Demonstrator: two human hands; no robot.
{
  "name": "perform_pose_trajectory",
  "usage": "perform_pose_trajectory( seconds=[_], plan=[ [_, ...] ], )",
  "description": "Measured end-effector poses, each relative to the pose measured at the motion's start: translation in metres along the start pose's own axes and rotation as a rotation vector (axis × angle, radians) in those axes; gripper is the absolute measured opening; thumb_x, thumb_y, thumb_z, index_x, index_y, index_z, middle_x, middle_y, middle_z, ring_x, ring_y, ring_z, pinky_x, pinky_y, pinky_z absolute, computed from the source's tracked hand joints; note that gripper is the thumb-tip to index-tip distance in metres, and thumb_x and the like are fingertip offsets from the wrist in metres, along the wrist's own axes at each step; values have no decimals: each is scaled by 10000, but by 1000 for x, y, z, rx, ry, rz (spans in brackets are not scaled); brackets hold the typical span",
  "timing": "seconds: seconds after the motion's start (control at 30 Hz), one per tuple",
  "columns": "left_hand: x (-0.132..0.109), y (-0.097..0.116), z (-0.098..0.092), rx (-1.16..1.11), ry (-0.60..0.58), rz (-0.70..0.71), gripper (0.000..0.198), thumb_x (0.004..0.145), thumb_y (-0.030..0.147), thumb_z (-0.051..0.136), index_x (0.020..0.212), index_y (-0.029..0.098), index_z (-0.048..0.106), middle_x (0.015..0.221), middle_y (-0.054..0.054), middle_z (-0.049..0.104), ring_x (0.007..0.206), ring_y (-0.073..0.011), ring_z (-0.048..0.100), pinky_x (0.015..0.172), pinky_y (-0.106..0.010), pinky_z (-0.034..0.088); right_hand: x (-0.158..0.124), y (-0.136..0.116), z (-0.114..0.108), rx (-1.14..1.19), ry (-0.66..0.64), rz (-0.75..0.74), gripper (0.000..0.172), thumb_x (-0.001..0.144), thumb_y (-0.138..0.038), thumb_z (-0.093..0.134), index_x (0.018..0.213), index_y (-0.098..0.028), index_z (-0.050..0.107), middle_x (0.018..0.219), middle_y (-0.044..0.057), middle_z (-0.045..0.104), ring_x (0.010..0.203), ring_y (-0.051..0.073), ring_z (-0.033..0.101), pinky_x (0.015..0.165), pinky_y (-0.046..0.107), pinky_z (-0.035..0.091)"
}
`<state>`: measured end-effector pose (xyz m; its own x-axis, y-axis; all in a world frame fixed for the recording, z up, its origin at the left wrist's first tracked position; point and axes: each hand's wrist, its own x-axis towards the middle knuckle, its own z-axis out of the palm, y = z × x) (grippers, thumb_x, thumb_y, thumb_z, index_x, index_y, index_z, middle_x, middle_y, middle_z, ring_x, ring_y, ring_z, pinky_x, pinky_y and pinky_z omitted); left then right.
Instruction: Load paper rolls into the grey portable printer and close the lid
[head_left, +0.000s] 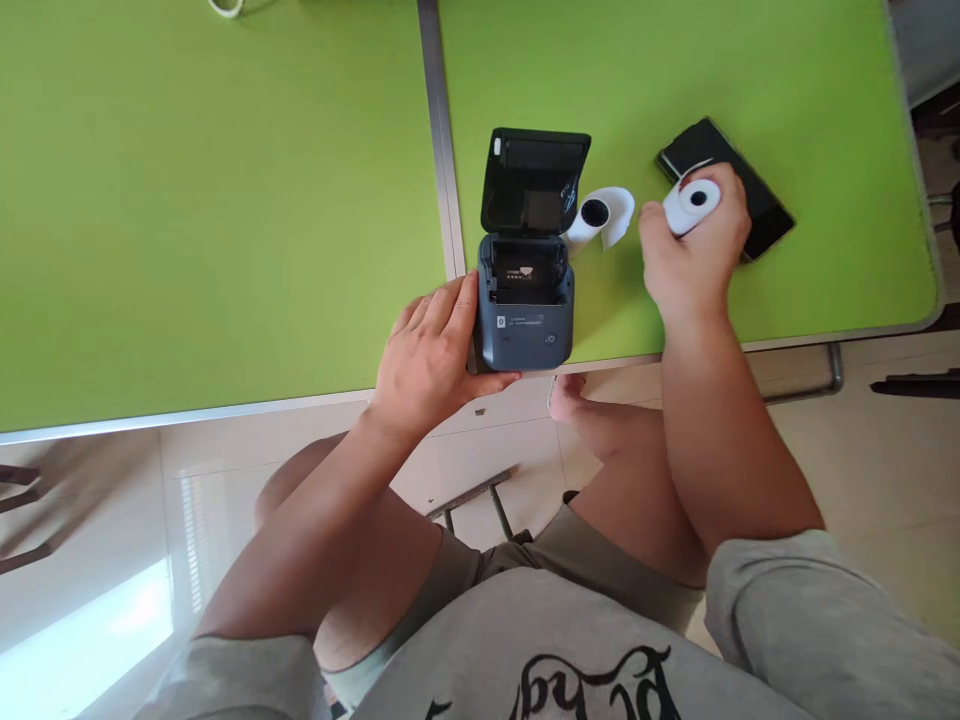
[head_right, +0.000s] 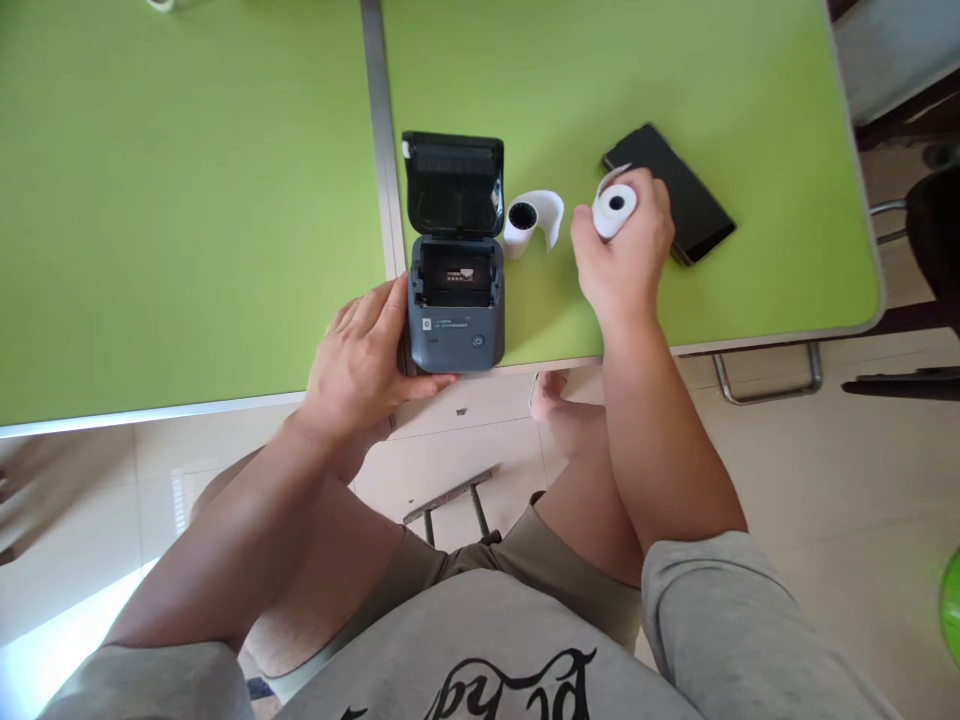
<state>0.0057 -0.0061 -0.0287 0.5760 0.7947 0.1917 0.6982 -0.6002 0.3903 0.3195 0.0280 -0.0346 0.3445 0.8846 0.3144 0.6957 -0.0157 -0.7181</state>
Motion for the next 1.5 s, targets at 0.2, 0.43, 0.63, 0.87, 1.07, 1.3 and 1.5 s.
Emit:
perform_pose_trajectory(
  seconds=[0.2, 0.43, 0.63, 0.87, 1.07, 1.3, 1.5],
  plan=[
    [0, 2, 1, 35, 11, 18, 1184, 820, 931, 495, 1587, 37, 377, 1468, -265, 601, 1349, -389, 607, 1134, -492, 477, 1, -11, 1, -152, 103, 22, 503, 757, -83, 757, 1171, -223, 510, 1215, 79, 662, 1074, 219, 650, 1010, 415, 486],
    [1, 4, -1, 46, -9, 5, 1177, 824, 913, 522, 1581, 23, 381, 1468, -260, 604, 1360, -385, 600, 1154, -486, 463, 0, 0, 13, -167, 31, -33, 706, 710, -18, 651, 1344, -254, 448, 1105, 45, 730, 875, 188, 642, 873, 370, 506],
    [1, 5, -2, 56, -7, 13, 1166, 824, 888, 566, 1576, 16, 380, 1494, -268, 587, 1366, -385, 597, 1154, -488, 463, -3, -6, 7, -31, 262, -487, 672, 592, -27, 529, 1229, -240, 556, 1261, 128, 634, 1220, 268, 599, 1106, 495, 468],
    [0, 7, -3, 83, -24, 2, 1164, 828, 879, 572, 1579, 12, 374, 1505, -259, 584, 1370, -375, 597, 1160, -474, 457, -27, -42, 21, -273, 130, -456, 517, 777, -242, 740, 1254, -315, 555, 1345, 115, 669, 1468, 412, 410, 1235, 755, 145],
    [-1, 6, -3, 72, -31, 8, 1123, 855, 858, 559, 1582, 23, 371, 1498, -258, 587, 1373, -374, 594, 1153, -477, 460, -21, -26, 24, -278, 47, -426, 413, 852, -399, 730, 1212, -297, 555, 1196, 102, 688, 1256, 368, 573, 1170, 735, 307],
    [-2, 6, -3, 31, -32, 8, 1095, 866, 830, 576, 1610, 65, 330, 1521, -250, 569, 1391, -376, 578, 1166, -499, 457, -37, -31, 10, -258, 85, -428, 285, 901, -417, 620, 1153, -295, 561, 1155, 94, 664, 1192, 354, 632, 1104, 661, 440],
    [-1, 6, -3, 34, -45, 4, 1101, 870, 844, 550, 1613, 64, 326, 1519, -252, 569, 1385, -382, 581, 1161, -507, 457, -44, -35, 8, -201, 107, -436, 300, 875, -363, 610, 1169, -306, 583, 1182, 104, 669, 1224, 354, 639, 1114, 627, 475]
  ],
)
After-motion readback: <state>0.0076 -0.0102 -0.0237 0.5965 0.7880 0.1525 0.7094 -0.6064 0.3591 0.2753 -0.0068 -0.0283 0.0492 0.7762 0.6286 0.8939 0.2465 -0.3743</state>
